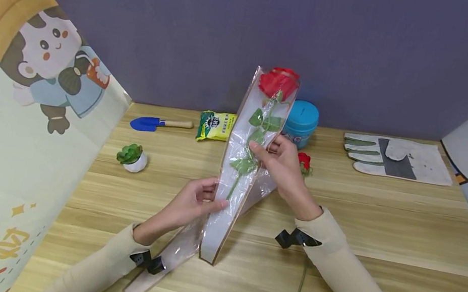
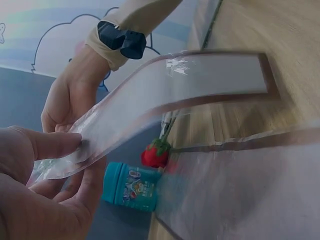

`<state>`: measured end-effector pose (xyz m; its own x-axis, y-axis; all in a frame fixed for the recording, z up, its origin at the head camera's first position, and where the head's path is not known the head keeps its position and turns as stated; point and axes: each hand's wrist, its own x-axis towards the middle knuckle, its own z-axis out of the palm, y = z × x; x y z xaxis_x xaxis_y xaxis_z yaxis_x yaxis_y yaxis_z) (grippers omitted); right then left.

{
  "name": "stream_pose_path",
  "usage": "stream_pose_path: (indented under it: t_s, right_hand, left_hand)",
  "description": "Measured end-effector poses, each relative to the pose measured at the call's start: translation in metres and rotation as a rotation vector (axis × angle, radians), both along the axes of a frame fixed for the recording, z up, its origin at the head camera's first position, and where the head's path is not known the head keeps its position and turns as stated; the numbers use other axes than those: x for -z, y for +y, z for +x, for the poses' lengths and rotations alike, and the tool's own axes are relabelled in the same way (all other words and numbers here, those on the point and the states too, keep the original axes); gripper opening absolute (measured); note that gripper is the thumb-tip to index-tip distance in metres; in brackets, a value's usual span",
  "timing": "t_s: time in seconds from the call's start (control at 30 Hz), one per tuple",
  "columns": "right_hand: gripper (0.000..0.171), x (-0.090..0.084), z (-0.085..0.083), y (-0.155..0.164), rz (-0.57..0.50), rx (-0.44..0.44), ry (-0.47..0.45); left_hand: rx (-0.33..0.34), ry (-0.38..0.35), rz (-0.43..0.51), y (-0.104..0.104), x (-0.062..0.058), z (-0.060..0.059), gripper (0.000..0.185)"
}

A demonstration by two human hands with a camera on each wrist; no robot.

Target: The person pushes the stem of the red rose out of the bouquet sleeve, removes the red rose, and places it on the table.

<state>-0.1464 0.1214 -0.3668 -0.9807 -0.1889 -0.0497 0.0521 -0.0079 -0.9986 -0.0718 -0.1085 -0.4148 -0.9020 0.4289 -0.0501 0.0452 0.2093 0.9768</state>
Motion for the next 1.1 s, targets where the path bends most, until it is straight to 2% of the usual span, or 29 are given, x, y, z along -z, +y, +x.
stream_pose_path:
  t_s: [0.23, 0.53, 0.73, 0.97, 1.1]
  right_hand:
    - [0.043, 0.001, 0.001, 0.001, -0.005, -0.032, -0.024]
    - [0.040, 0.002, 0.001, 0.002, -0.003, -0.115, -0.036]
    - [0.030, 0.002, 0.000, 0.000, 0.047, -0.034, -0.056]
    - [0.041, 0.006, 0.000, -0.003, 0.049, -0.001, -0.014]
    - [0.041, 0.008, 0.000, -0.004, 0.032, 0.028, 0.006]
  left_hand:
    - [-0.020, -0.010, 0.011, 0.001, 0.002, 0.000, 0.039]
    - [-0.025, -0.032, 0.017, 0.002, 0.006, 0.003, 0.037]
    - [-0.042, -0.040, 0.030, 0.003, 0.009, 0.006, 0.034]
    - [-0.052, -0.033, 0.024, 0.005, 0.011, 0.009, 0.037]
    - [-0.043, -0.022, 0.039, 0.005, 0.011, 0.010, 0.038]
